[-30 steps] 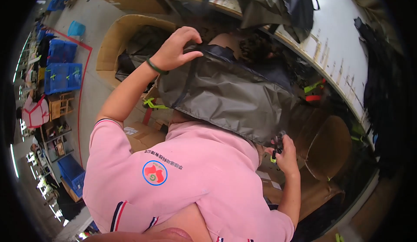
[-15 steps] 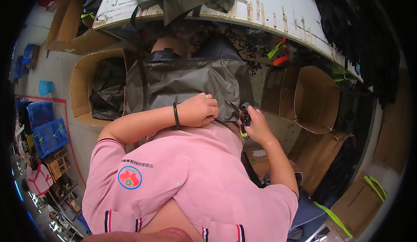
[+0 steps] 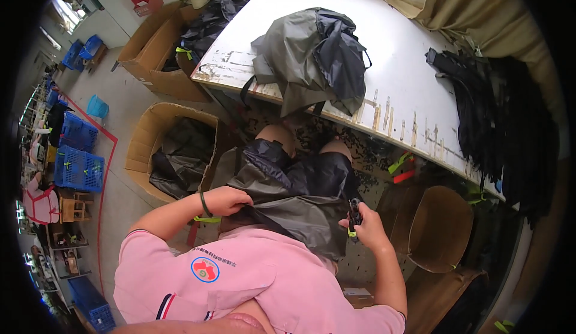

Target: Trimming excess material or loose threads from olive-green fabric bags using scissors.

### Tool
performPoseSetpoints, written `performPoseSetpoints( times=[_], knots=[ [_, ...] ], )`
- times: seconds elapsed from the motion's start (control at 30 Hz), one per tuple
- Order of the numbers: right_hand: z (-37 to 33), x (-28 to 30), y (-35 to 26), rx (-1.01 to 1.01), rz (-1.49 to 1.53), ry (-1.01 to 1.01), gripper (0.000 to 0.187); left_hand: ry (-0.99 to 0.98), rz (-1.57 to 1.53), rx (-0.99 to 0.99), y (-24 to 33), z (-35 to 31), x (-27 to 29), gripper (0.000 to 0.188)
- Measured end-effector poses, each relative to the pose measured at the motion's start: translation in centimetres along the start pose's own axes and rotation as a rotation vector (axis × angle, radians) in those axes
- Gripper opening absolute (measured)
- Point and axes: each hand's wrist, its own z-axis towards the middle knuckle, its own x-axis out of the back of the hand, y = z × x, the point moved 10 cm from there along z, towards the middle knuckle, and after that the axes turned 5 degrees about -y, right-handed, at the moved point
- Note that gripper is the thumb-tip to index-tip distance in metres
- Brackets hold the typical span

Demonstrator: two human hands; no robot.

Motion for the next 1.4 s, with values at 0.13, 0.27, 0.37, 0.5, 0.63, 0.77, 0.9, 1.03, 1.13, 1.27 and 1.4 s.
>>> performPoseSetpoints(
  times=[0.13,0.27,0.37,0.5,0.63,0.77,0.9,1.03,1.13,1.27,1.4],
  knots=[
    [7.1,5.7,-7.4,0.219,-0.018,0.234,0.024,0.448,0.093,0.352,-7.9,-12.3,12.3,0.027],
    [15.5,8.5,-13.4,0.438,-0.180,0.484,0.025,0.724,0.330,0.853,-15.5,-27.7,17.2,0.028],
    [20.0,8.7,-16.2,0.383,-0.205,0.594,0.028,0.687,0.236,1.129,-21.7,-33.2,14.4,0.028],
    [24.5,8.6,-17.7,0.328,-0.459,0.684,0.037,0.152,0.180,1.224,-25.9,-29.5,9.7,0.070],
    [29.1,7.4,-18.3,0.295,-0.591,0.642,0.033,0.371,-0.030,0.808,-24.1,-22.2,9.7,0.057],
    [30.5,8.4,-18.4,0.318,-0.434,0.585,0.024,0.382,-0.150,0.558,-19.4,-13.7,12.3,0.047],
    [26.8,11.1,-23.7,0.663,-0.008,0.426,0.014,0.479,-0.545,0.353,-15.7,-5.5,15.2,0.039],
    [16.2,13.2,-30.6,0.698,0.343,0.222,0.019,0.518,-1.149,0.112,-13.0,3.4,17.1,0.060],
    [11.2,15.3,-30.3,0.820,0.372,0.169,0.026,0.399,-1.504,-0.104,-9.0,10.1,18.5,0.090],
    [2.4,16.7,-25.7,1.109,0.361,0.176,0.044,0.457,-1.782,-0.262,-7.4,13.0,20.7,0.108],
    [-1.3,15.3,-18.1,0.753,0.341,0.001,0.040,0.511,-1.764,-0.419,-3.6,14.0,23.3,0.080]
  ],
)
